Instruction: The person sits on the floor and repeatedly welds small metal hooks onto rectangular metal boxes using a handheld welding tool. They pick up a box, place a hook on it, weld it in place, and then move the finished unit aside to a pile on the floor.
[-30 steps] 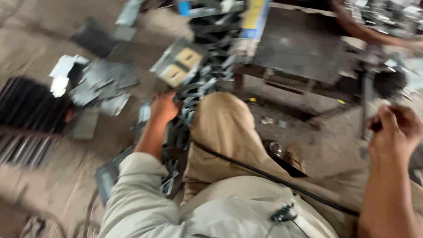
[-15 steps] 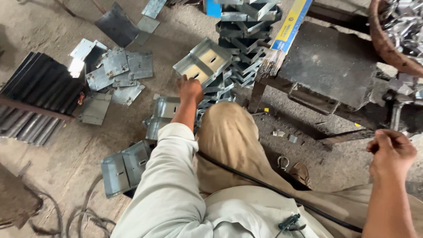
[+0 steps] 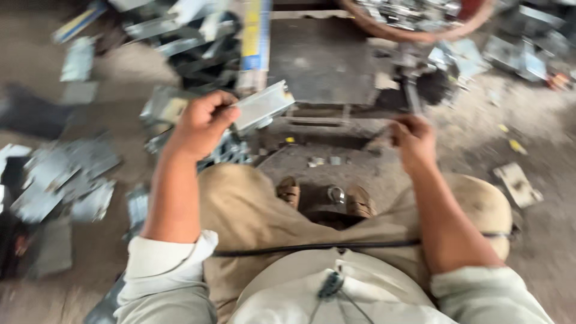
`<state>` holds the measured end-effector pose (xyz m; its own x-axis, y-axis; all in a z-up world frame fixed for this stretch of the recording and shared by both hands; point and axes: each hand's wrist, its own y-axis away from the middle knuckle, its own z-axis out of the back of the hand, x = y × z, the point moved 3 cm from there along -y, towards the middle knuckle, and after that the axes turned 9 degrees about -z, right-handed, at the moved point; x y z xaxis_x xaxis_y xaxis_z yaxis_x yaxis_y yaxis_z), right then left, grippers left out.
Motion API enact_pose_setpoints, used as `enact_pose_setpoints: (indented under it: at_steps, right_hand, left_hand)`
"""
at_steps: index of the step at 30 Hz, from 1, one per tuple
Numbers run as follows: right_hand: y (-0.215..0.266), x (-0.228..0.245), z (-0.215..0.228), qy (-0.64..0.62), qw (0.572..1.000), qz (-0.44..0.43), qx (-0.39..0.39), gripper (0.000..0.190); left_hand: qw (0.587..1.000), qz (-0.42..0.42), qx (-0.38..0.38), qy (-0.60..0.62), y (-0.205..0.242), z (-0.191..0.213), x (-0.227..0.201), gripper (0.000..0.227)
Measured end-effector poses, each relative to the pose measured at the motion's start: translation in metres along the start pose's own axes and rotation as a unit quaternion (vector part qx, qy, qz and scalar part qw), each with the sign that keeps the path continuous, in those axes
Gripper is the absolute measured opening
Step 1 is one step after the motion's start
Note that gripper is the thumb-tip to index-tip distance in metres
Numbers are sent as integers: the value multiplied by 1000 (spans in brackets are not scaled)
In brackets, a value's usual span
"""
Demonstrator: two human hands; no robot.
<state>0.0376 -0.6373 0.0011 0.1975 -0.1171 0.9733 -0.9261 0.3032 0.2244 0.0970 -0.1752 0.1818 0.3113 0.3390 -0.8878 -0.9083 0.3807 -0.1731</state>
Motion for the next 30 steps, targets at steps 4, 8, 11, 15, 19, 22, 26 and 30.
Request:
enact_pose_setpoints:
  at_steps: [4,8,11,15,19,22,26,30]
  right_hand:
    - [20,16,-16,83,996,-19,-3,10]
    - [34,34,-17,197,978,65,5,13]
    - [39,36,-15,199,975,101,12,14]
    - [39,37,-17,233,970,61,24,17]
    - [37,41,-21,239,970,17,44,19]
    - [34,43,-25,234,970,1,61,19]
    - [26,42,-32,172,980,-20,94,18]
    - [17,41,-33,186,977,25,98,18]
  left_hand:
    - [958,-144,21,-245,-33,-120,-1,14]
    - [911,-206,86,-347,-22,-179,22,12]
    - [902,-241,82,-348,-20,-183,25,10]
    - [886,-177,157,-399,-37,-177,4,13]
    - [912,-177,158,-333,-80,-185,-23,27]
    - [940,-170,144,-257,-149,-213,-21,33]
    - [926,-221,55,-302,-253,-268,-2,50]
    - [877,-168,62,-447,-329,-296,16,49]
